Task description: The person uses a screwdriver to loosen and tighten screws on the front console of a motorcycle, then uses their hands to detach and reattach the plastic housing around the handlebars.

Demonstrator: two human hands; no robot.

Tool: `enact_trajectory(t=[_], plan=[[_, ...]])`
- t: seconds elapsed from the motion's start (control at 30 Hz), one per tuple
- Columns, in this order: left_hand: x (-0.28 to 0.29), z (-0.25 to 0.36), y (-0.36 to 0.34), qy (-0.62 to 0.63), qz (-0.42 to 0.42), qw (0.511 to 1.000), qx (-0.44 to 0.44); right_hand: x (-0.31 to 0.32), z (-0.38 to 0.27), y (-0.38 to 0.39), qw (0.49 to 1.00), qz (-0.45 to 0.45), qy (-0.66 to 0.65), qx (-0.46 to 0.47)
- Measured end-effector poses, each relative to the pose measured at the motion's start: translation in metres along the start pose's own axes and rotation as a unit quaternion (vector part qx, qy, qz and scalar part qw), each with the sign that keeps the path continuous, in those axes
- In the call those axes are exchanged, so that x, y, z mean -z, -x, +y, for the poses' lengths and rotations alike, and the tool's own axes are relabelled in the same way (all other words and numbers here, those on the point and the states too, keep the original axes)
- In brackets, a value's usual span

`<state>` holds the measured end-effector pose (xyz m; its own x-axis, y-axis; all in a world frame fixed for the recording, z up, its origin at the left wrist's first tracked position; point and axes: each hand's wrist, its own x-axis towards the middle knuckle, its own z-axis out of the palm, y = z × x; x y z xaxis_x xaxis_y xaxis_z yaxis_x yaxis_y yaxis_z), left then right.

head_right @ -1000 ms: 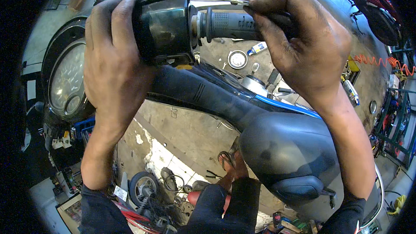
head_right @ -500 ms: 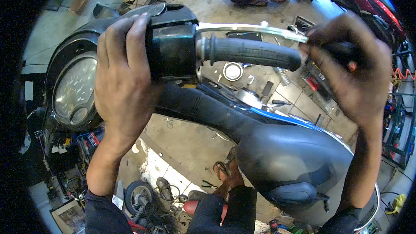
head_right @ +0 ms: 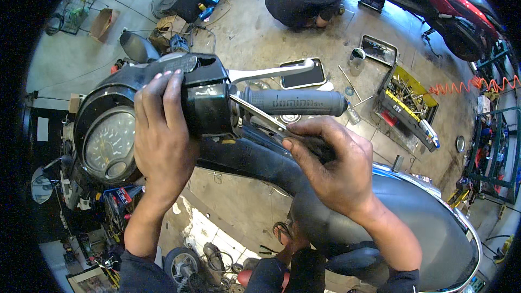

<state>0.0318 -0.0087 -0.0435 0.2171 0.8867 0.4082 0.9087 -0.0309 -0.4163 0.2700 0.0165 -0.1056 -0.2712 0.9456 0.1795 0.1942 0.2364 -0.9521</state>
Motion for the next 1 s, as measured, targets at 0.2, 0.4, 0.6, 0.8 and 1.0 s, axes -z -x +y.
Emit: enact_trajectory(t=[0.2, 0.4, 0.6, 0.8, 1.0], plan=[[0.002, -0.001, 0.001, 0.002, -0.021, 1.000, -0.002, 0.009, 0.003, -0.010, 0.996, 0.018, 0.069, 0.057], [0.002, -0.003, -0.001, 0.002, -0.009, 1.000, -0.016, 0.020, 0.007, -0.005, 0.995, 0.060, 0.053, 0.052], [-0.002, -0.001, 0.001, 0.008, 0.010, 1.000, -0.005, 0.006, 0.005, -0.019, 0.986, 0.140, -0.068, 0.061], [-0.009, -0.004, 0.005, 0.016, 0.072, 0.997, -0.026, -0.029, -0.033, -0.077, 0.988, 0.079, -0.040, 0.126], [0.001, 0.022, 0.056, 0.320, 0.093, 0.940, 0.071, -0.063, -0.054, -0.105, 0.997, -0.058, -0.032, 0.040]])
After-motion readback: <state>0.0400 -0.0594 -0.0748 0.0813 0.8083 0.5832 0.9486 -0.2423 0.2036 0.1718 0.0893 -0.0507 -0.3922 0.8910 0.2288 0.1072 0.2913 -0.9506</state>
